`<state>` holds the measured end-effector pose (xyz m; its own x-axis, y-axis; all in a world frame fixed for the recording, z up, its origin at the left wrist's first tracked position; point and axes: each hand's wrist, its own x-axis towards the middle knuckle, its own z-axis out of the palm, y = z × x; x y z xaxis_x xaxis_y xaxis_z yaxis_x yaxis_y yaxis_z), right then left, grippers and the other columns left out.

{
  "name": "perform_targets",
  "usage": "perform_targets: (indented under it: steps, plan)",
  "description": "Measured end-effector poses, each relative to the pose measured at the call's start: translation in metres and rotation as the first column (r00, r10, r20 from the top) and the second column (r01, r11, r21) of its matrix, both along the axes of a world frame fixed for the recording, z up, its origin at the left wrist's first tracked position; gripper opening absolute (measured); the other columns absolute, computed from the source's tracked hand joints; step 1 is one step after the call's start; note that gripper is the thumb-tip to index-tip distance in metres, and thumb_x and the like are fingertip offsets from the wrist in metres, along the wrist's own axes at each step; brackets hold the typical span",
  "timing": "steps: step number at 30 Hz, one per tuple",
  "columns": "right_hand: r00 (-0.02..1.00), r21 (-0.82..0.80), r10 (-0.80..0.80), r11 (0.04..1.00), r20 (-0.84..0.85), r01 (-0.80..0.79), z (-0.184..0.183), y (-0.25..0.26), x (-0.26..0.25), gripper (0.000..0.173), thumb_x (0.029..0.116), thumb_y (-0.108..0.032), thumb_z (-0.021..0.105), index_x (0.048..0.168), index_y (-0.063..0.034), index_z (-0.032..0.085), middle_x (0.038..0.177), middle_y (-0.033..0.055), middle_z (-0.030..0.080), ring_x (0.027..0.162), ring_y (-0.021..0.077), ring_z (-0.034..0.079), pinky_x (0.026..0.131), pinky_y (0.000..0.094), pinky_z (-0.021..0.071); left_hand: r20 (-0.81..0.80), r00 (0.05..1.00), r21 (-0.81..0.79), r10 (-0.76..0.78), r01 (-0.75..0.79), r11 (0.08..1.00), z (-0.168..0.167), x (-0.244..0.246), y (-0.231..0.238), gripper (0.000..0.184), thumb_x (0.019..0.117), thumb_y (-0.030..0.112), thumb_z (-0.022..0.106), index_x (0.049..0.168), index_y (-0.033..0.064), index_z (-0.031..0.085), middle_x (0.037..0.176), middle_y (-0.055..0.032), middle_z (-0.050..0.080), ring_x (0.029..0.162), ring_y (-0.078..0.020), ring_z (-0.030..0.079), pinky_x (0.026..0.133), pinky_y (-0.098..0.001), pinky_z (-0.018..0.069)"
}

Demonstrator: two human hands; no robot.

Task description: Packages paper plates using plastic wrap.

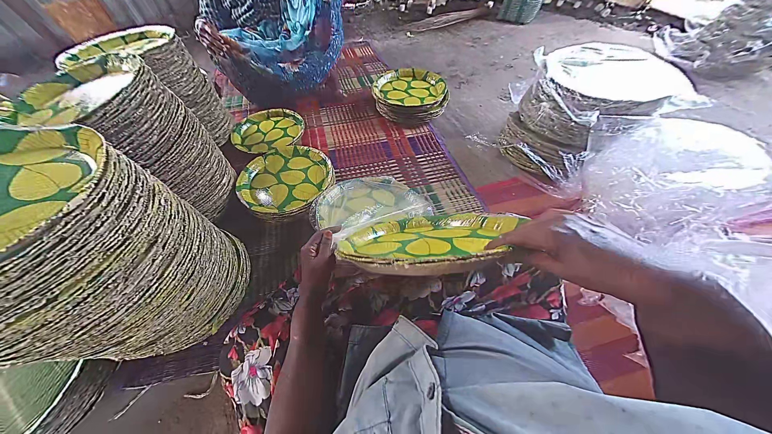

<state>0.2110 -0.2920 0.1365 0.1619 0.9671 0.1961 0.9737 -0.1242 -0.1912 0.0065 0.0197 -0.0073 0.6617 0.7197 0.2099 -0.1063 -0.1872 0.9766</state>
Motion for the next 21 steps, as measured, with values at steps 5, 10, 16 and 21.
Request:
perform_targets:
  steps: [5, 10, 16, 21]
  plan:
    - [0.977, 0.118, -0.100, 0.990, 0.187, 0.079, -0.005, 0.008, 0.001, 0.021, 0.0995, -0.018, 0.059, 0.102, -0.0063, 0.077, 0.080, 0.0133, 0.071, 0.076, 0.0341, 0.069, 0.076, 0.0563, 0.0490, -0.327, 0.944, 0.251, -0.030, 0.117, 0.961, 0.005, -0.001, 0.003, 0.047, 0.1015, 0.018, 0.054, 0.146, 0.0044, 0.050, 0.081, -0.0054, 0.063, 0.067, -0.0107, 0.058, 0.066, -0.0298, 0.0516]
    - [0.952, 0.299, -0.251, 0.935, 0.174, 0.191, 0.009, -0.001, 0.002, 0.029, 0.1023, -0.015, 0.052, 0.107, 0.0031, 0.075, 0.099, 0.0254, 0.074, 0.090, 0.0450, 0.071, 0.083, 0.0649, 0.0456, -0.651, 0.738, 0.492, 0.178, 0.232, 0.839, 0.023, 0.019, -0.014, 0.047, 0.0986, 0.014, 0.062, 0.145, 0.0080, 0.057, 0.120, -0.0263, 0.069, 0.110, -0.0450, 0.067, 0.097, -0.0606, 0.0492]
    - [0.986, 0.363, -0.166, 0.921, 0.029, 0.144, 0.011, -0.024, 0.010, 0.037, 0.1013, -0.027, 0.051, 0.103, 0.0006, 0.076, 0.093, 0.0165, 0.074, 0.091, 0.0310, 0.070, 0.087, 0.0506, 0.0513, -0.478, 0.814, 0.724, 0.330, 0.153, 0.672, 0.039, 0.060, -0.006, 0.017, 0.0995, 0.011, 0.063, 0.100, -0.0005, 0.075, 0.111, -0.0249, 0.066, 0.109, -0.0443, 0.062, 0.095, -0.0622, 0.0466]
    - [0.993, 0.336, -0.097, 0.935, -0.066, 0.113, 0.021, -0.049, 0.011, 0.039, 0.0989, -0.037, 0.055, 0.096, -0.0043, 0.076, 0.085, 0.0039, 0.071, 0.082, 0.0058, 0.065, 0.077, 0.0223, 0.0519, -0.403, 0.915, 0.348, 0.013, 0.141, 0.927, 0.054, 0.074, 0.010, 0.024, 0.1044, 0.011, 0.050, 0.098, -0.0042, 0.068, 0.085, -0.0114, 0.066, 0.081, -0.0186, 0.062, 0.078, -0.0415, 0.0506]
